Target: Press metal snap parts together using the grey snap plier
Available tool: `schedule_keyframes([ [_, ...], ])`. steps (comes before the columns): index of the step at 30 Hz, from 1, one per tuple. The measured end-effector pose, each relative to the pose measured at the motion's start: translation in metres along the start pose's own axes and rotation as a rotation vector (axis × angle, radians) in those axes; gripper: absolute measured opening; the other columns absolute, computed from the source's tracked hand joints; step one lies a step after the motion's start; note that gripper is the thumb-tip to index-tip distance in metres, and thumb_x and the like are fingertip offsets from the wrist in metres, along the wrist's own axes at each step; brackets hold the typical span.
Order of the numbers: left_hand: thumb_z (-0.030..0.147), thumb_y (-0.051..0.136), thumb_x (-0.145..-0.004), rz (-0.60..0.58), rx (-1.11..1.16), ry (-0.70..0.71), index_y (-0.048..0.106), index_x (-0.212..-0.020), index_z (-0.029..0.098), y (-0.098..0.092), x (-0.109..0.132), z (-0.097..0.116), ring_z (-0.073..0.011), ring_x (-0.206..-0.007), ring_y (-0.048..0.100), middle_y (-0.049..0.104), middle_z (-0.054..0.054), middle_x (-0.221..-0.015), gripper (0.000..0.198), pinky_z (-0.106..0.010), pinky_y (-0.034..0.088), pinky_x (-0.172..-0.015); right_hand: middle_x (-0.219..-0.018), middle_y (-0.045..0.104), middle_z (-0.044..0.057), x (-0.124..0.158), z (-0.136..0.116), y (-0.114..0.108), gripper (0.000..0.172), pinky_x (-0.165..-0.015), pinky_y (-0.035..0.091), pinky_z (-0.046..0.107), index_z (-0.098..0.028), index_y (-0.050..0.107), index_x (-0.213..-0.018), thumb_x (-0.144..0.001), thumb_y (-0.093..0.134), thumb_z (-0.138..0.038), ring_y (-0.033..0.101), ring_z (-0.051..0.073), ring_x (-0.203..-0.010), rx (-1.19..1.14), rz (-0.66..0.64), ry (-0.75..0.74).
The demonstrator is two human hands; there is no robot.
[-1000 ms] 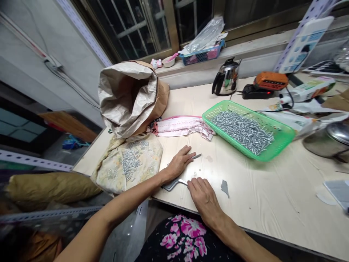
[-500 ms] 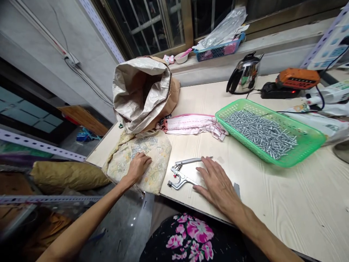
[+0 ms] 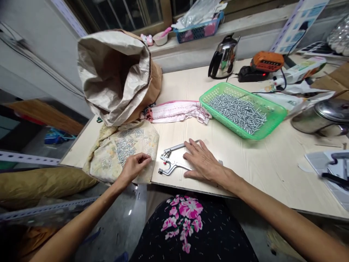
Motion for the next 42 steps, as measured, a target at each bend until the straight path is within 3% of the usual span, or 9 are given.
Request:
schedule_keyframes([
  [4,0.042,0.065,-0.069,-0.125,0.258,-0.191,0.07,-0.078,0.015,0.024,0.008,0.01,-0.013,-0.058,0.054,0.064,-0.001,-0.064,0.029,-0.022,0.039,-0.055,-0.146,0.038,0.019,0.003,-0.013,0.0,0.043,-0.11,0.021,0.06,-0.016,0.06,-0.108,-0.082,0.066,-0.05,0.024,0.037,-0.14,0.023,0.061,-0.022],
  [8,0.045,0.067,-0.065,-0.204,0.313,-0.275,0.068,-0.072,0.013,0.03,0.005,0.014,-0.0103,-0.054,0.048,0.059,0.001,-0.059,0.032,-0.021,0.033,-0.051,-0.103,0.062,0.009,0.002,-0.024,0.007,0.011,-0.095,0.035,0.044,-0.018,0.062,-0.092,-0.091,0.058,-0.028,0.05,0.026,-0.105,0.037,0.124,-0.005],
  [13,0.047,0.069,-0.061,-0.282,0.318,-0.335,0.067,-0.068,0.012,0.03,-0.003,0.019,-0.0085,-0.051,0.043,0.054,0.003,-0.054,0.035,-0.021,0.029,-0.05,-0.075,0.057,0.004,0.001,-0.032,0.019,0.021,-0.073,0.031,0.035,-0.017,0.058,-0.077,-0.093,0.046,-0.009,0.043,0.019,-0.076,0.124,0.29,-0.002],
  [26,0.048,0.065,-0.067,-0.3,0.107,-0.231,0.071,-0.07,0.012,0.029,0.0,0.026,-0.0109,-0.057,0.047,0.061,-0.001,-0.061,0.037,-0.021,0.032,-0.053,-0.066,0.051,0.002,0.005,-0.039,0.012,0.032,-0.069,0.028,0.034,-0.019,0.055,-0.069,-0.093,0.04,-0.004,0.04,0.018,-0.069,0.266,0.415,-0.023],
  [31,0.05,0.065,-0.064,-0.464,0.016,-0.295,0.072,-0.071,0.011,0.027,-0.011,0.024,-0.0087,-0.049,0.038,0.05,0.003,-0.05,0.04,-0.021,0.026,-0.048,-0.068,0.052,0.002,0.001,-0.037,0.02,0.03,-0.07,0.028,0.034,-0.019,0.054,-0.071,-0.092,0.04,-0.003,0.041,0.018,-0.07,0.223,0.395,-0.01],
  [35,0.051,0.068,-0.06,-0.556,0.042,-0.346,0.07,-0.068,0.011,0.028,-0.016,0.022,-0.0072,-0.046,0.033,0.044,0.005,-0.047,0.041,-0.021,0.022,-0.045,-0.077,0.057,0.004,0.001,-0.033,0.021,0.02,-0.073,0.031,0.035,-0.019,0.055,-0.078,-0.093,0.044,-0.011,0.045,0.019,-0.077,0.102,0.271,0.029],
  [37,0.052,0.068,-0.059,-0.575,0.063,-0.359,0.069,-0.068,0.012,0.028,-0.017,0.021,-0.0071,-0.046,0.034,0.045,0.004,-0.047,0.041,-0.021,0.023,-0.045,-0.099,0.062,0.009,0.001,-0.025,0.015,0.007,-0.08,0.034,0.037,-0.018,0.057,-0.091,-0.092,0.053,-0.024,0.049,0.023,-0.092,0.026,0.178,0.054],
  [40,0.053,0.068,-0.058,-0.593,0.082,-0.38,0.067,-0.067,0.012,0.029,-0.016,0.02,-0.0072,-0.044,0.034,0.046,0.004,-0.047,0.042,-0.021,0.023,-0.045,-0.141,0.042,0.018,0.0,-0.007,0.005,0.059,-0.099,0.032,0.049,-0.016,0.049,-0.125,-0.081,0.067,-0.05,0.035,0.035,-0.128,-0.034,0.105,0.1],
  [42,0.055,0.068,-0.057,-0.591,0.077,-0.378,0.067,-0.067,0.012,0.029,-0.016,0.019,-0.0073,-0.044,0.035,0.046,0.004,-0.046,0.044,-0.021,0.023,-0.044,-0.149,0.031,0.021,-0.003,0.006,0.001,0.088,-0.106,0.024,0.056,-0.015,0.038,-0.139,-0.073,0.069,-0.063,0.023,0.04,-0.137,-0.059,0.063,0.109],
])
Point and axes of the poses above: each hand's wrist, its own x-axis away from the middle knuckle, its own y-axis out of the palm, z = x × y, the point moved 1 cm from there along -x, towards the middle knuckle
